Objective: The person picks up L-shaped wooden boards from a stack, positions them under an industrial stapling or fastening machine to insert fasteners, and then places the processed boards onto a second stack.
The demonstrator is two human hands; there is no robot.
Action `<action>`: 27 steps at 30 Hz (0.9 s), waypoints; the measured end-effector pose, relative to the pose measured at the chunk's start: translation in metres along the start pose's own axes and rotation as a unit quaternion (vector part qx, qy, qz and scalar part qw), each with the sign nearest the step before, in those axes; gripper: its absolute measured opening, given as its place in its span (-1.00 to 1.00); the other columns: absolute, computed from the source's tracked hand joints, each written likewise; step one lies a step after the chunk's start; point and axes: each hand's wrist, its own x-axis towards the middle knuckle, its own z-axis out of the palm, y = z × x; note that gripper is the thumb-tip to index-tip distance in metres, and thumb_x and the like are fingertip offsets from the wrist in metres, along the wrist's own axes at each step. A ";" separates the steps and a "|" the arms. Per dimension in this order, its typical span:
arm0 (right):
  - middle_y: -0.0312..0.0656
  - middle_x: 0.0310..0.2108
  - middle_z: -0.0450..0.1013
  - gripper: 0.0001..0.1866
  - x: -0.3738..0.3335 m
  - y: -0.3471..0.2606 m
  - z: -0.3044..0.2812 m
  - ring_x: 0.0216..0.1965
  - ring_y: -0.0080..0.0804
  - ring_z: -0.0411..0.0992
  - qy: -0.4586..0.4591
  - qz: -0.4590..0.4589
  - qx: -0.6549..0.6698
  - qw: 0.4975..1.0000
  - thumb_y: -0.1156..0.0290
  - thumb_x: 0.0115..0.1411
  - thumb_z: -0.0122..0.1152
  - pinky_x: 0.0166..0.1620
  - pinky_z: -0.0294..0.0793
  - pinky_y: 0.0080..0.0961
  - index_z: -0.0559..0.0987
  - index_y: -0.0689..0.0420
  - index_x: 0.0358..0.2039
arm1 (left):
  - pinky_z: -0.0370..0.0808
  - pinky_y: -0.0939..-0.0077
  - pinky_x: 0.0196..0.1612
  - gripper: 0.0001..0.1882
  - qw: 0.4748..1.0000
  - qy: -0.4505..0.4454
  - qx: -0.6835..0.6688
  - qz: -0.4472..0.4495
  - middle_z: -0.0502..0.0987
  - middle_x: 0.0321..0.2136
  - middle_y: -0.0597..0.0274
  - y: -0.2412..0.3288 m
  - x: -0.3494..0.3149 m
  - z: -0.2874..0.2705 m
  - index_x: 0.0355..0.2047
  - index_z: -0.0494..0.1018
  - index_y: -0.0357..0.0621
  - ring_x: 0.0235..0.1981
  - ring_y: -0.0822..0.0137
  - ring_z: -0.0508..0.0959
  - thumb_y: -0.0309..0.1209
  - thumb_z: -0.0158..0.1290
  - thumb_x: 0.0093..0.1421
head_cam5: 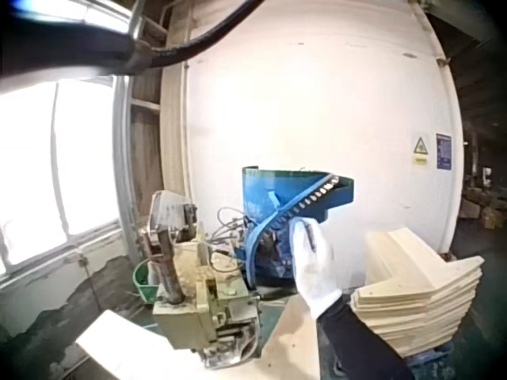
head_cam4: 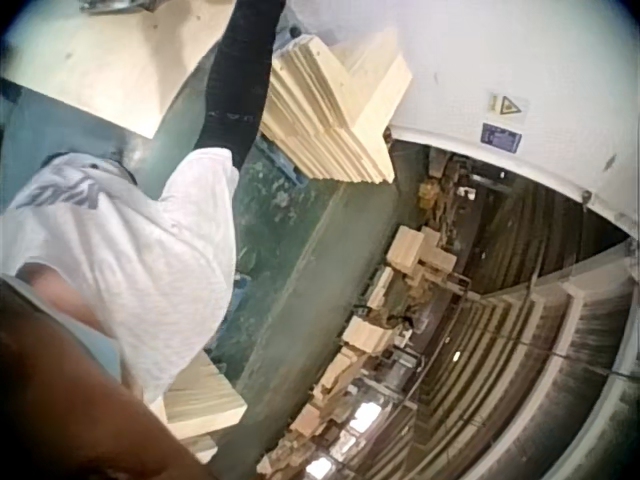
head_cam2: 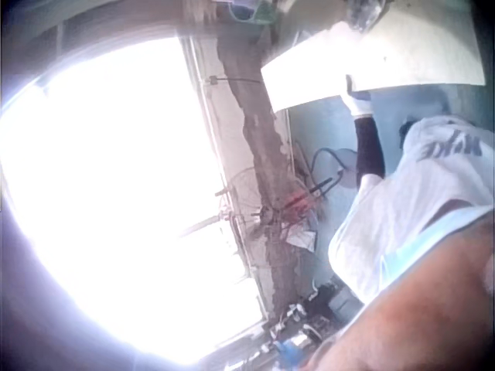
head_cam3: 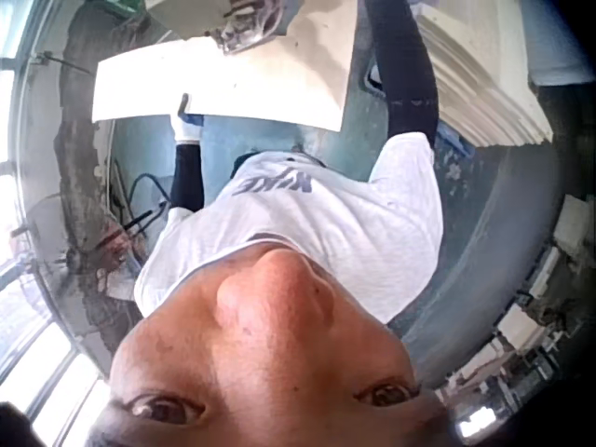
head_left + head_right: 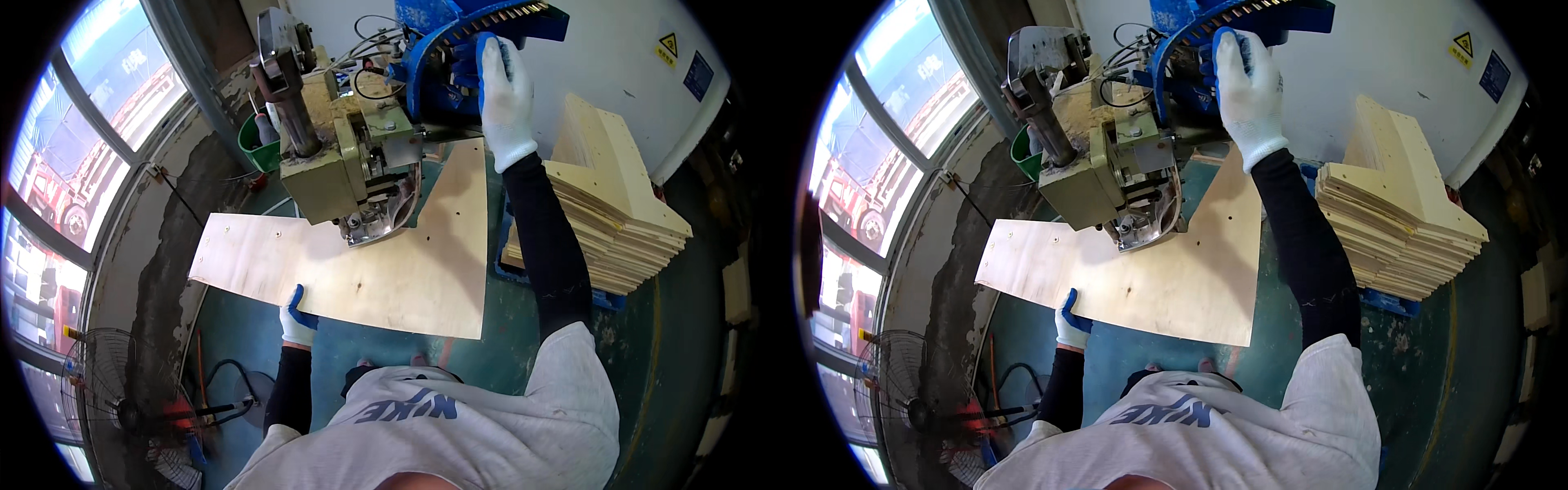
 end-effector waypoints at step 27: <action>-0.39 -0.52 0.38 -0.73 0.020 0.007 0.055 -0.53 -0.64 0.25 0.225 0.020 0.125 0.966 0.33 0.38 0.10 -0.43 0.24 -0.58 0.51 0.21 -0.43 | 0.57 0.11 0.11 -0.53 0.995 0.026 -0.044 0.088 0.55 0.02 0.08 -0.027 -0.014 0.012 0.19 0.36 -0.20 0.02 0.07 0.59 -0.56 0.12 0.27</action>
